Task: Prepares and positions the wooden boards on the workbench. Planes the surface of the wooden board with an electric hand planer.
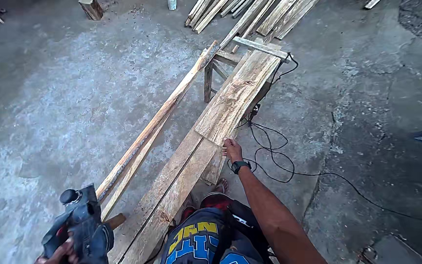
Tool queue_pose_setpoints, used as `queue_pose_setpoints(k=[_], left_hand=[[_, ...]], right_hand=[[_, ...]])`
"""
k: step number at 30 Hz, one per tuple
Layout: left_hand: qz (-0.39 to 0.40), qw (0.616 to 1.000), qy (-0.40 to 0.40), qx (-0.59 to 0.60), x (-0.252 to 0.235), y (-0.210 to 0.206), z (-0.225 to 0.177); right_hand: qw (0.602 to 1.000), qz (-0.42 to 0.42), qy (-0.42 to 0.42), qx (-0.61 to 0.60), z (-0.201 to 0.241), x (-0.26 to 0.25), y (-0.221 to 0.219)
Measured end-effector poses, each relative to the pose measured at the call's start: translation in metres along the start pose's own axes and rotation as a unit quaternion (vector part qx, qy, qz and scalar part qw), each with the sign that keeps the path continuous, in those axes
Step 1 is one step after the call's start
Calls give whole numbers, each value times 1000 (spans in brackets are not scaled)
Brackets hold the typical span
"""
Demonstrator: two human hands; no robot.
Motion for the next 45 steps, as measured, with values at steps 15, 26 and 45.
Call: queue_pose_setpoints(k=[15, 26, 45], left_hand=[[159, 947, -130, -248, -114, -345, -252], [304, 903, -174, -248, -202, -508, -302], [298, 892, -143, -308, -242, -602, -301]], right_hand=[[940, -121, -201, 248, -103, 40, 364], [922, -24, -212, 322, -107, 167, 283], [943, -176, -255, 124, -139, 73, 384]])
Point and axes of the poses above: each hand's wrist, its own x-axis away from the middle knuckle, its own y-axis out of the back of the hand, z = x × y, the point moved 4 cm from there along -x, towards the middle knuckle, and after that the axes turned 12 degrees about -x, right-handed, at the moved point
